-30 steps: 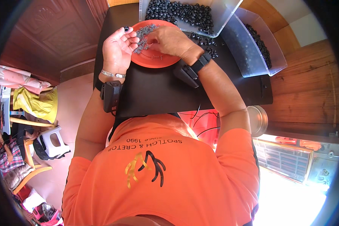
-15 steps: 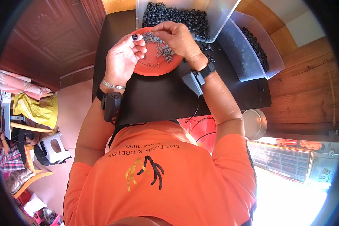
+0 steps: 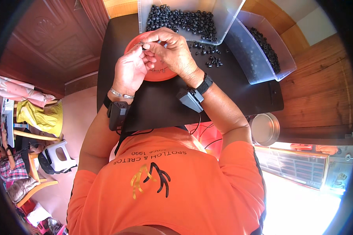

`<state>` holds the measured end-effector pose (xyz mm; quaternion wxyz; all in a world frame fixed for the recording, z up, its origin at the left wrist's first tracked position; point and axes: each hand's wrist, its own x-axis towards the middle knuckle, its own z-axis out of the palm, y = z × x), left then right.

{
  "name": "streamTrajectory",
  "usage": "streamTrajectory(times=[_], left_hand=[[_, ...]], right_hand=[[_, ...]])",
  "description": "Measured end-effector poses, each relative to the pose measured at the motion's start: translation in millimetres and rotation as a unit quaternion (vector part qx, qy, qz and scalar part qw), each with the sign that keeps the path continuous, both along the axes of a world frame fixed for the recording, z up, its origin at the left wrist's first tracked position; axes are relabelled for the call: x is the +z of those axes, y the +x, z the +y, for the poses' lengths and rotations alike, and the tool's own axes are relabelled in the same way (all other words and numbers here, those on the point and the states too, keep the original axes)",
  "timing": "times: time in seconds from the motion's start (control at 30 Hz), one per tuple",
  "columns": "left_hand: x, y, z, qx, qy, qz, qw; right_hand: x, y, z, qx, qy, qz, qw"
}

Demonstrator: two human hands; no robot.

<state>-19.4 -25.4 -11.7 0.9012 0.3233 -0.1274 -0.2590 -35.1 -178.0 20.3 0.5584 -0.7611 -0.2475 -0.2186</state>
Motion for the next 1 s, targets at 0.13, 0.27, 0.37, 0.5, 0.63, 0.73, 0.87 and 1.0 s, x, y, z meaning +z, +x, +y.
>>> streamTrajectory(times=[0.13, 0.27, 0.37, 0.5, 0.63, 0.73, 0.87, 1.0], left_hand=[[2.6, -0.2, 0.6, 0.013, 0.028, -0.022, 0.999], [2.8, -4.2, 0.2, 0.023, 0.032, -0.023, 0.999], [-5.2, 0.3, 3.3, 0.011, -0.009, 0.024, 1.0], [4.0, -7.0, 0.8, 0.044, -0.022, 0.03, 0.998], [1.4, -1.6, 2.3, 0.014, 0.002, -0.004, 1.0], [4.3, -3.5, 1.1, 0.019, 0.033, -0.019, 0.999], [0.6, -2.0, 3.7, 0.031, 0.042, 0.005, 0.999], [3.6, 0.5, 6.1, 0.006, 0.026, -0.011, 1.0]], right_hand=[[0.6, -3.4, -0.5, 0.033, 0.089, 0.11, 0.989], [5.3, -7.9, 0.6, 0.024, 0.045, 0.094, 0.994], [-3.4, -6.6, 5.5, 0.012, 0.012, -0.003, 1.0], [-5.5, -9.6, 8.9, 0.03, 0.004, -0.021, 0.999], [-6.0, -7.5, 4.6, 0.014, 0.004, 0.013, 1.0], [9.7, -6.0, -10.7, 0.043, -0.013, 0.027, 0.999], [25.7, 1.5, -50.3, -0.134, -0.128, 0.015, 0.983], [21.3, 1.3, -103.7, -0.234, -0.358, 0.017, 0.904]])
